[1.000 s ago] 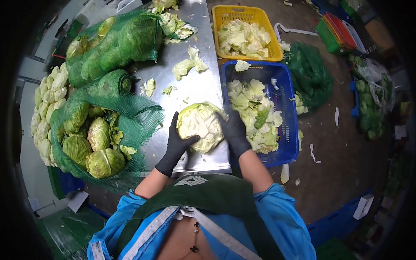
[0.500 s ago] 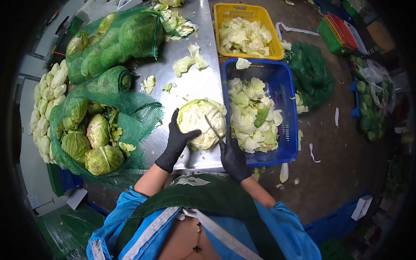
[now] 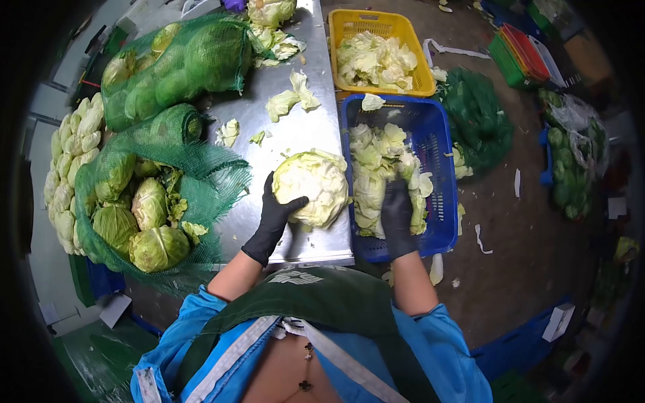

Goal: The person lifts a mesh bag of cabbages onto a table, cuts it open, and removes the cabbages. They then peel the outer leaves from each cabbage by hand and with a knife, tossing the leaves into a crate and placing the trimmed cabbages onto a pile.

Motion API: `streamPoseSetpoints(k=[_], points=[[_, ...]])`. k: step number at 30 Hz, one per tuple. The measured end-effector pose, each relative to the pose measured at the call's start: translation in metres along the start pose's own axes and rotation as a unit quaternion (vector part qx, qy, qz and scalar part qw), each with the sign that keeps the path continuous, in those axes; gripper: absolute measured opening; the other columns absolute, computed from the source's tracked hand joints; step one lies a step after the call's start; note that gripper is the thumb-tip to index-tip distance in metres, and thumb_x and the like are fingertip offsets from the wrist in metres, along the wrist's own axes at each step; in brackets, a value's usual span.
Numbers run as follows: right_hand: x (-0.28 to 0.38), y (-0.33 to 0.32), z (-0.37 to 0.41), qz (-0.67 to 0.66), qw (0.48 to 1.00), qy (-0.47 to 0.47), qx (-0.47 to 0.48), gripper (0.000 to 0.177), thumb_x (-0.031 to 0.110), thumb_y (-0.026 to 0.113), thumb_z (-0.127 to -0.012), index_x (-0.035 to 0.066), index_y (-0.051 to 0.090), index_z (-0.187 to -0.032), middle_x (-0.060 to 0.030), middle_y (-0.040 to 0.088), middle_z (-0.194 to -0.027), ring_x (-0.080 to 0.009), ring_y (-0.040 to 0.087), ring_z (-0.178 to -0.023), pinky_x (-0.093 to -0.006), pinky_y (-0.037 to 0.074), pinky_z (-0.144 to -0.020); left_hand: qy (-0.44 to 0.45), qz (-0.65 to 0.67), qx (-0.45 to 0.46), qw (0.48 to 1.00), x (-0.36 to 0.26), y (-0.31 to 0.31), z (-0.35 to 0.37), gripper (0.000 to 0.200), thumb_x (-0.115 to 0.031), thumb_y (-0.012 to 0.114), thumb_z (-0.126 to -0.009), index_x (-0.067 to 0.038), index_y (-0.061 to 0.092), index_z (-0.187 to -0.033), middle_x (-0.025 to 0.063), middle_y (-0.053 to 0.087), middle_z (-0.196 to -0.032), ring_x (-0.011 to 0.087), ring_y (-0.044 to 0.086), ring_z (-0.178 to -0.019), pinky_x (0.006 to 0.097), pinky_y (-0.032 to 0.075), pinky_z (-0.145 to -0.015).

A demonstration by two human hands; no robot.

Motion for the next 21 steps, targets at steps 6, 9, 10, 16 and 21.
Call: streamPoseSetpoints(k=[6,9,10,16,21], points=[[0.038,0.054,-0.016,0.056,0.983,-0.119,0.126,0.070,0.033,0.076,-0.068,0.013,0.045,-0.128,-0.0107,0.052,-0.107,-0.0225,0.054,-0.099,-0.0317,0.044,-0.083,0.061,-0.099,0.029,0.993,0.004,-0.002,-0.006,0.103,-0.017,0.083,-0.054,0.008,0.022,-0.133,0.0213,0.048,-0.117,0.0266,0.052,-0.106,0.0348,0.045,-0.090],[0.044,0.057,-0.016,0.009,0.984,-0.089,0.151,0.063,0.030,0.075,-0.069,0.012,0.049,-0.124,-0.0123,0.053,-0.110,-0.0259,0.054,-0.101,-0.0341,0.044,-0.085,0.062,-0.093,0.031,0.993,0.018,-0.007,-0.007,0.107,-0.021,0.084,-0.054,0.005,0.019,-0.135,0.0221,0.040,-0.124,0.0293,0.045,-0.113,0.0369,0.039,-0.095],[0.044,0.057,-0.016,-0.022,0.988,-0.072,0.137,0.063,0.030,0.074,-0.070,0.013,0.049,-0.124,-0.0132,0.053,-0.110,-0.0284,0.053,-0.102,-0.0361,0.043,-0.087,0.062,-0.090,0.031,0.994,0.022,-0.007,-0.005,0.107,-0.021,0.084,-0.054,0.005,0.019,-0.135,0.0221,0.040,-0.124,0.0293,0.045,-0.113,0.0369,0.039,-0.095],[0.041,0.061,-0.028,0.147,0.957,-0.234,0.089,0.047,0.027,0.063,-0.081,0.015,0.049,-0.125,-0.0119,0.059,-0.103,-0.0258,0.059,-0.091,-0.0332,0.049,-0.074,0.050,-0.180,0.048,0.981,0.018,-0.009,-0.008,0.111,-0.027,0.084,-0.055,0.000,0.015,-0.138,0.0201,0.031,-0.126,0.0322,0.033,-0.122,0.0391,0.031,-0.102],[0.035,0.061,-0.064,0.107,0.981,-0.151,0.065,0.031,0.019,0.065,-0.077,0.011,0.059,-0.107,-0.0130,0.064,-0.090,-0.0277,0.062,-0.077,-0.0347,0.049,-0.069,0.040,-0.113,0.099,0.988,0.016,-0.011,-0.014,0.113,-0.026,0.084,-0.053,-0.001,0.015,-0.139,0.0195,0.029,-0.129,0.0309,0.033,-0.123,0.0378,0.030,-0.103]])
Point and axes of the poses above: each hand's wrist, its own z-axis away from the middle knuckle, its own y-axis out of the palm, x = y × z, the point moved 3 cm from there along -z, towards the middle knuckle
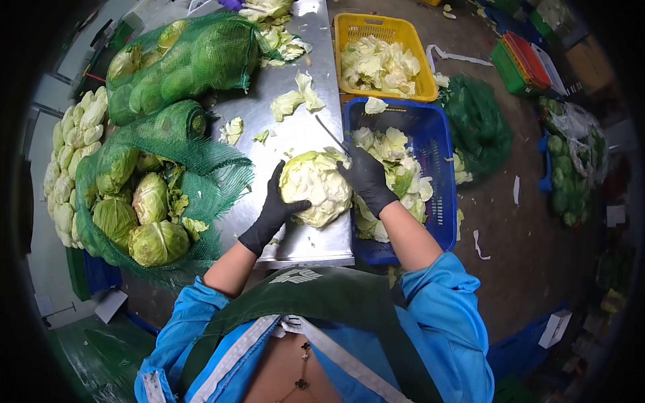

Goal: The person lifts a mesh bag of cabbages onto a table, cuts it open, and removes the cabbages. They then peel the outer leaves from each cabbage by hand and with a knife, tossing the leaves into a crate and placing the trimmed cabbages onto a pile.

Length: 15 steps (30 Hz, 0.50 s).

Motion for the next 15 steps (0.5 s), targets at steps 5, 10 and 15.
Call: streamPoseSetpoints(k=[5,10,15], points=[[-0.083,0.013,-0.009,0.004,0.998,0.059,0.025,0.018,0.015,0.064,-0.072,0.009,0.063,-0.089,-0.0138,0.064,-0.080,-0.0319,0.062,-0.075,-0.0372,0.049,-0.068,0.040,0.087,0.090,0.991,0.003,-0.013,0.001,0.113,-0.016,0.085,-0.053,-0.004,0.015,-0.140,0.0165,0.028,-0.135,0.0270,0.032,-0.125,0.0359,0.030,-0.105],[-0.044,-0.041,0.013,-0.008,1.000,0.004,-0.002,0.081,0.019,0.084,-0.052,0.008,0.045,-0.122,-0.0138,0.048,-0.120,-0.0316,0.047,-0.112,-0.0372,0.042,-0.091,0.065,0.087,0.119,0.987,-0.003,-0.019,0.020,0.114,-0.002,0.083,-0.052,-0.008,0.012,-0.141,0.0126,0.029,-0.137,0.0234,0.031,-0.127,0.0356,0.031,-0.105],[0.067,-0.034,0.033,-0.013,0.967,-0.222,0.126,0.074,0.018,0.081,-0.058,0.016,0.049,-0.125,-0.0093,0.053,-0.119,-0.0255,0.055,-0.104,-0.0350,0.047,-0.086,0.061,-0.013,0.151,0.987,-0.016,-0.017,0.013,0.109,-0.007,0.083,-0.055,-0.008,0.015,-0.140,0.0129,0.028,-0.138,0.0235,0.029,-0.128,0.0364,0.029,-0.106]])
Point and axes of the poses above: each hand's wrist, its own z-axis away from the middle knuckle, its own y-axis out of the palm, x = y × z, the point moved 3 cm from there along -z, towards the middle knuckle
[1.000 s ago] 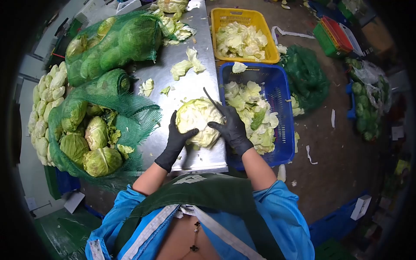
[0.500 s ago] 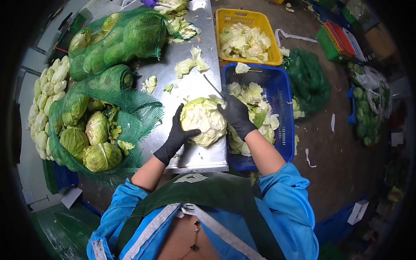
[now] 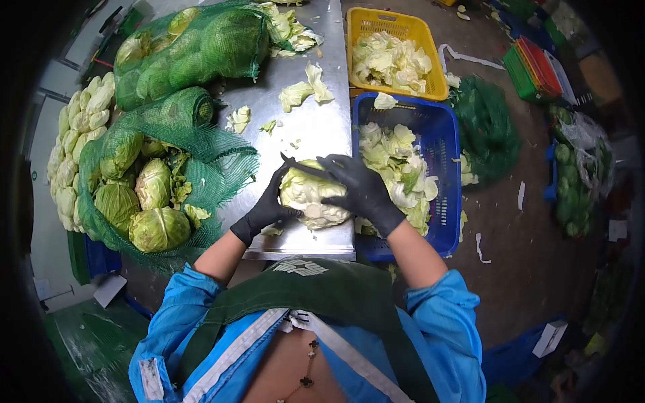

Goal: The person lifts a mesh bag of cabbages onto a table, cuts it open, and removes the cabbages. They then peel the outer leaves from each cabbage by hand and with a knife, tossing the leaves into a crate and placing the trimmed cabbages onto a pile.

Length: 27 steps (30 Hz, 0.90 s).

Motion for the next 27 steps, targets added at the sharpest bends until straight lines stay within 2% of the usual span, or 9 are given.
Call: streamPoseSetpoints(k=[3,7,10,14,16,20,22,24,27], points=[[-0.016,-0.004,-0.012,-0.021,0.995,-0.092,-0.032,0.046,0.012,0.075,-0.065,0.013,0.060,-0.109,-0.0083,0.063,-0.096,-0.0242,0.063,-0.080,-0.0308,0.052,-0.068,-0.006,-0.007,0.019,1.000,0.005,-0.004,-0.008,0.108,-0.009,0.083,-0.055,-0.006,0.016,-0.140,0.0134,0.026,-0.140,0.0249,0.027,-0.129,0.0363,0.026,-0.107],[-0.006,-0.007,-0.016,0.128,0.982,-0.127,0.053,0.032,0.005,0.070,-0.067,0.009,0.062,-0.098,-0.0083,0.063,-0.086,-0.0252,0.063,-0.074,-0.0332,0.052,-0.063,0.016,0.012,0.015,1.000,0.006,-0.001,-0.012,0.111,-0.009,0.083,-0.052,-0.005,0.015,-0.140,0.0131,0.024,-0.141,0.0260,0.026,-0.130,0.0361,0.024,-0.108],[-0.027,-0.004,-0.020,0.057,0.984,-0.164,0.026,0.026,0.002,0.068,-0.068,0.007,0.062,-0.093,-0.0094,0.063,-0.082,-0.0265,0.063,-0.074,-0.0318,0.052,-0.063,0.022,-0.021,0.023,0.999,0.001,-0.005,-0.021,0.110,-0.009,0.083,-0.052,-0.005,0.017,-0.139,0.0131,0.024,-0.142,0.0252,0.026,-0.130,0.0361,0.024,-0.108],[-0.070,0.010,-0.020,-0.168,0.982,0.034,-0.086,0.016,0.001,0.069,-0.073,0.005,0.063,-0.088,-0.0064,0.066,-0.082,-0.0134,0.063,-0.075,-0.0257,0.050,-0.065,0.008,-0.010,0.019,1.000,0.003,-0.008,-0.027,0.106,-0.006,0.082,-0.053,-0.007,0.020,-0.139,0.0129,0.027,-0.141,0.0237,0.026,-0.130,0.0355,0.023,-0.108],[-0.085,-0.010,-0.017,-0.176,0.968,0.159,-0.083,0.021,0.002,0.068,-0.076,0.003,0.064,-0.097,-0.0064,0.066,-0.086,-0.0110,0.060,-0.078,-0.0245,0.049,-0.073,-0.047,0.034,0.044,0.997,-0.002,-0.009,-0.025,0.106,-0.005,0.082,-0.053,-0.007,0.019,-0.139,0.0122,0.026,-0.142,0.0240,0.025,-0.131,0.0350,0.023,-0.108],[-0.100,-0.016,0.000,0.001,0.979,0.118,-0.169,0.048,0.016,0.076,-0.069,0.001,0.057,-0.110,-0.0120,0.062,-0.106,-0.0171,0.058,-0.096,-0.0310,0.046,-0.083,-0.006,0.041,0.035,0.999,0.007,-0.010,-0.023,0.107,-0.003,0.082,-0.053,-0.007,0.019,-0.139,0.0119,0.023,-0.144,0.0241,0.025,-0.132,0.0348,0.024,-0.109],[-0.102,0.024,0.027,-0.292,0.904,0.308,0.044,0.069,0.020,0.082,-0.063,0.000,0.050,-0.120,-0.0113,0.056,-0.117,-0.0170,0.052,-0.107,-0.0312,0.041,-0.092,-0.012,0.045,0.030,0.998,0.010,-0.009,-0.020,0.108,-0.005,0.082,-0.054,-0.006,0.017,-0.139,0.0124,0.020,-0.145,0.0243,0.022,-0.132,0.0354,0.022,-0.109],[-0.068,0.044,0.038,-0.391,0.860,0.319,0.071,0.079,0.022,0.085,-0.057,-0.002,0.047,-0.122,-0.0105,0.055,-0.119,-0.0174,0.050,-0.110,-0.0300,0.039,-0.095,-0.003,0.030,0.038,0.999,0.013,-0.011,-0.015,0.113,-0.014,0.085,-0.053,-0.006,0.014,-0.140,0.0147,0.017,-0.145,0.0264,0.019,-0.134,0.0369,0.020,-0.110],[-0.047,0.043,0.038,-0.359,0.882,0.304,0.013,0.081,0.020,0.086,-0.056,0.000,0.047,-0.123,-0.0113,0.055,-0.118,-0.0190,0.051,-0.109,-0.0305,0.039,-0.094,0.126,-0.241,0.011,0.962,-0.017,-0.013,-0.014,0.122,-0.031,0.086,-0.049,-0.007,0.010,-0.141,0.0192,0.010,-0.145,0.0327,0.014,-0.134,0.0387,0.018,-0.110]])
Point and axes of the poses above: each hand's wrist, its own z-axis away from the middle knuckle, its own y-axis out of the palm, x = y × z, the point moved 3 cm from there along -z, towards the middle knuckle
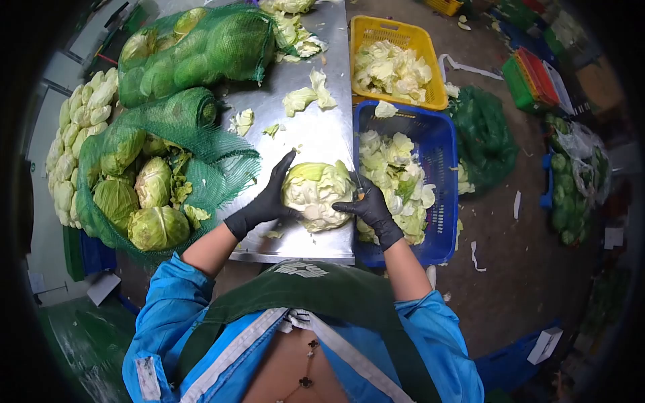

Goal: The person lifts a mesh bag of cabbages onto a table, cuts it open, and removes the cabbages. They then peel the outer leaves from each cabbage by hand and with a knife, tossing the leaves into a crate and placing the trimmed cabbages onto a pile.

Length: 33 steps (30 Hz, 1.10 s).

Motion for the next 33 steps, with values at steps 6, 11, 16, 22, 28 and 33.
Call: streamPoseSetpoints(k=[6,11,16,22,28,33], points=[[0.018,0.021,0.005,0.033,0.996,-0.083,0.012,0.096,0.020,0.088,-0.051,0.002,0.037,-0.131,-0.0126,0.048,-0.123,-0.0219,0.047,-0.114,-0.0327,0.037,-0.098,0.033,-0.155,0.084,0.984,-0.046,-0.014,-0.026,0.066,-0.033,0.073,-0.069,-0.018,0.046,-0.127,0.0127,0.052,-0.119,0.0306,0.053,-0.106,0.0376,0.045,-0.088],[0.007,0.026,0.022,0.056,0.991,-0.105,-0.056,0.106,0.020,0.088,-0.050,0.003,0.028,-0.136,-0.0150,0.042,-0.129,-0.0237,0.042,-0.119,-0.0337,0.035,-0.100,0.125,-0.177,0.101,0.971,-0.053,-0.010,-0.017,0.053,-0.028,0.063,-0.078,-0.014,0.046,-0.126,0.0114,0.052,-0.121,0.0291,0.054,-0.106,0.0380,0.046,-0.087],[-0.012,0.038,0.034,-0.080,0.997,-0.014,0.017,0.108,0.015,0.086,-0.053,0.002,0.022,-0.139,-0.0157,0.037,-0.133,-0.0238,0.037,-0.122,-0.0330,0.034,-0.100,0.064,-0.184,0.166,0.967,-0.057,-0.001,-0.002,0.047,-0.030,0.057,-0.083,-0.014,0.047,-0.125,0.0107,0.053,-0.119,0.0280,0.055,-0.103,0.0366,0.047,-0.085],[0.007,0.046,0.047,-0.109,0.987,0.064,0.102,0.101,0.010,0.084,-0.057,0.000,0.025,-0.138,-0.0142,0.046,-0.127,-0.0187,0.045,-0.115,-0.0297,0.037,-0.097,0.005,-0.177,0.146,0.973,-0.065,-0.013,0.000,0.028,-0.025,0.057,-0.083,-0.018,0.057,-0.110,0.0086,0.063,-0.088,0.0256,0.062,-0.076,0.0356,0.049,-0.066],[-0.003,0.050,0.047,-0.115,0.983,0.066,0.130,0.088,0.009,0.084,-0.057,0.000,0.037,-0.131,-0.0088,0.049,-0.124,-0.0154,0.047,-0.112,-0.0282,0.038,-0.096,-0.044,-0.099,0.139,0.984,-0.042,-0.016,-0.012,0.023,-0.019,0.060,-0.081,-0.016,0.061,-0.105,0.0078,0.064,-0.091,0.0261,0.062,-0.082,0.0338,0.049,-0.072],[-0.008,0.055,0.046,-0.127,0.983,0.008,0.135,0.089,0.011,0.085,-0.056,0.001,0.037,-0.130,-0.0080,0.049,-0.124,-0.0156,0.045,-0.114,-0.0295,0.036,-0.098,-0.011,-0.168,0.111,0.979,-0.018,-0.014,-0.037,0.026,-0.015,0.060,-0.080,-0.017,0.061,-0.106,0.0071,0.063,-0.098,0.0252,0.062,-0.084,0.0321,0.049,-0.075]])
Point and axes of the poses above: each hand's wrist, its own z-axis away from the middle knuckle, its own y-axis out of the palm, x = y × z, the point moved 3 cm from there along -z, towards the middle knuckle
